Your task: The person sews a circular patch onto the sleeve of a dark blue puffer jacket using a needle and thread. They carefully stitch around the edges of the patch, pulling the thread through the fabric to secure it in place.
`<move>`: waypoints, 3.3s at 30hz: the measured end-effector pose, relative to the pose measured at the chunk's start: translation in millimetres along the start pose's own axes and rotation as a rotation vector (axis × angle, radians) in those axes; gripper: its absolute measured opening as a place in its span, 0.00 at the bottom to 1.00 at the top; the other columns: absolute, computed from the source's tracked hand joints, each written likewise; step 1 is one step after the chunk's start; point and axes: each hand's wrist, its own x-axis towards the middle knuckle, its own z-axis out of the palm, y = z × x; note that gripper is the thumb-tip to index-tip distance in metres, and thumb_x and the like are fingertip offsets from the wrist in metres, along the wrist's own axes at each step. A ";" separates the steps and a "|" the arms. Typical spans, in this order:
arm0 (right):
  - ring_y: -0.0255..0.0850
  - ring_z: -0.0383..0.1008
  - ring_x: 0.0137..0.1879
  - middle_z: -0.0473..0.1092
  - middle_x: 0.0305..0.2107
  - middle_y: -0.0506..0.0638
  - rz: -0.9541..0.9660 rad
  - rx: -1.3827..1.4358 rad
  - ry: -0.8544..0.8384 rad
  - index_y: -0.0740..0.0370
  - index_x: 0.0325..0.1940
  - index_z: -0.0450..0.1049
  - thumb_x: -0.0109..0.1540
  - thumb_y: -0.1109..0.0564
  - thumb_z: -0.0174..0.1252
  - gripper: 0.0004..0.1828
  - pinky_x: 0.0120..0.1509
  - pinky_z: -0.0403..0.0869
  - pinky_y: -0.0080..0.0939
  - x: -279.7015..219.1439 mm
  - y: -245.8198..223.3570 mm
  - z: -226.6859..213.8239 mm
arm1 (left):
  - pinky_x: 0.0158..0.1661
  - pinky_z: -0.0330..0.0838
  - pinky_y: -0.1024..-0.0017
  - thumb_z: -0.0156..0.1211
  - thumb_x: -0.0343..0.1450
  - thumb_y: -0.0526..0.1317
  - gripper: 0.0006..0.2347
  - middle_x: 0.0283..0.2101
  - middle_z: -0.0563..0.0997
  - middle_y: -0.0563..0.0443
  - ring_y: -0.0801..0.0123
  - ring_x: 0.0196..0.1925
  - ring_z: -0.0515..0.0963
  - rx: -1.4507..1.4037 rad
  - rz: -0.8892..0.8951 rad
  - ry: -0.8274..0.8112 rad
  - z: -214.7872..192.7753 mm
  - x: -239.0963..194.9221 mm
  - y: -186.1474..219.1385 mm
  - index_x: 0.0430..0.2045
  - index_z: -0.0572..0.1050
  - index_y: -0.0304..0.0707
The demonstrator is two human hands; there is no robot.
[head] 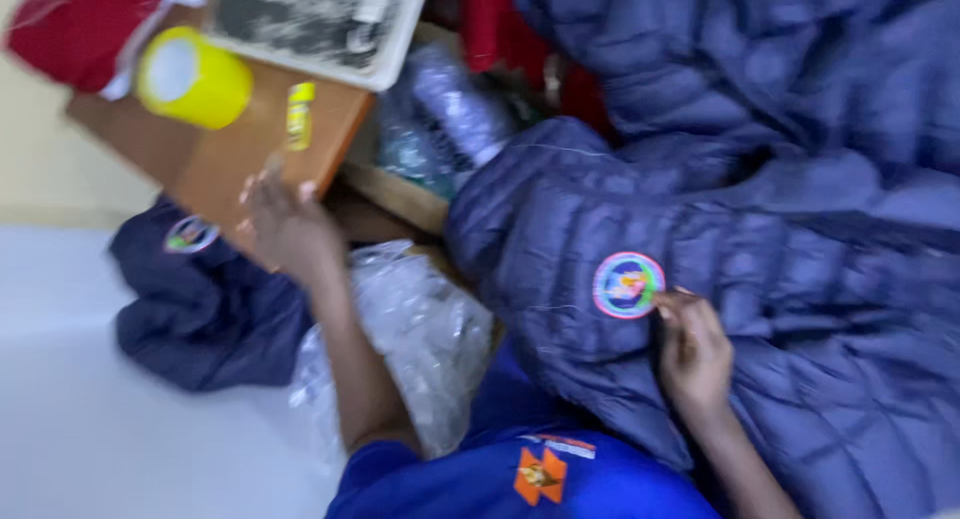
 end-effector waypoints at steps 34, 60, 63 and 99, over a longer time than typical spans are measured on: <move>0.58 0.78 0.51 0.76 0.39 0.54 0.114 0.159 0.001 0.58 0.45 0.79 0.71 0.56 0.56 0.07 0.56 0.75 0.56 4.6 10.8 -0.2 | 0.50 0.79 0.49 0.63 0.75 0.38 0.26 0.50 0.76 0.36 0.37 0.53 0.81 -1.327 0.559 -1.070 -133.0 -108.6 217.9 0.71 0.67 0.43; 0.55 0.82 0.45 0.76 0.39 0.52 0.225 0.054 0.087 0.48 0.52 0.86 0.66 0.55 0.64 0.11 0.49 0.79 0.50 14.2 -9.7 12.4 | 0.46 0.72 0.58 0.58 0.79 0.44 0.10 0.37 0.74 0.42 0.45 0.41 0.77 -1.781 0.594 -1.423 -182.2 -123.8 271.5 0.35 0.76 0.36; 0.53 0.83 0.43 0.79 0.36 0.51 0.244 0.062 0.138 0.50 0.48 0.87 0.67 0.56 0.65 0.08 0.48 0.79 0.49 12.6 -6.9 6.5 | 0.43 0.73 0.55 0.44 0.80 0.62 0.23 0.36 0.74 0.43 0.45 0.40 0.79 -1.612 0.597 -1.280 -172.4 -114.9 270.1 0.42 0.78 0.44; 0.54 0.71 0.27 0.62 0.15 0.51 0.248 0.189 0.194 0.58 0.30 0.73 0.77 0.54 0.48 0.21 0.37 0.72 0.48 7.9 7.6 0.5 | 0.35 0.74 0.66 0.51 0.81 0.44 0.16 0.38 0.77 0.55 0.61 0.33 0.78 -0.910 0.880 -0.488 -147.6 -138.2 276.2 0.62 0.76 0.44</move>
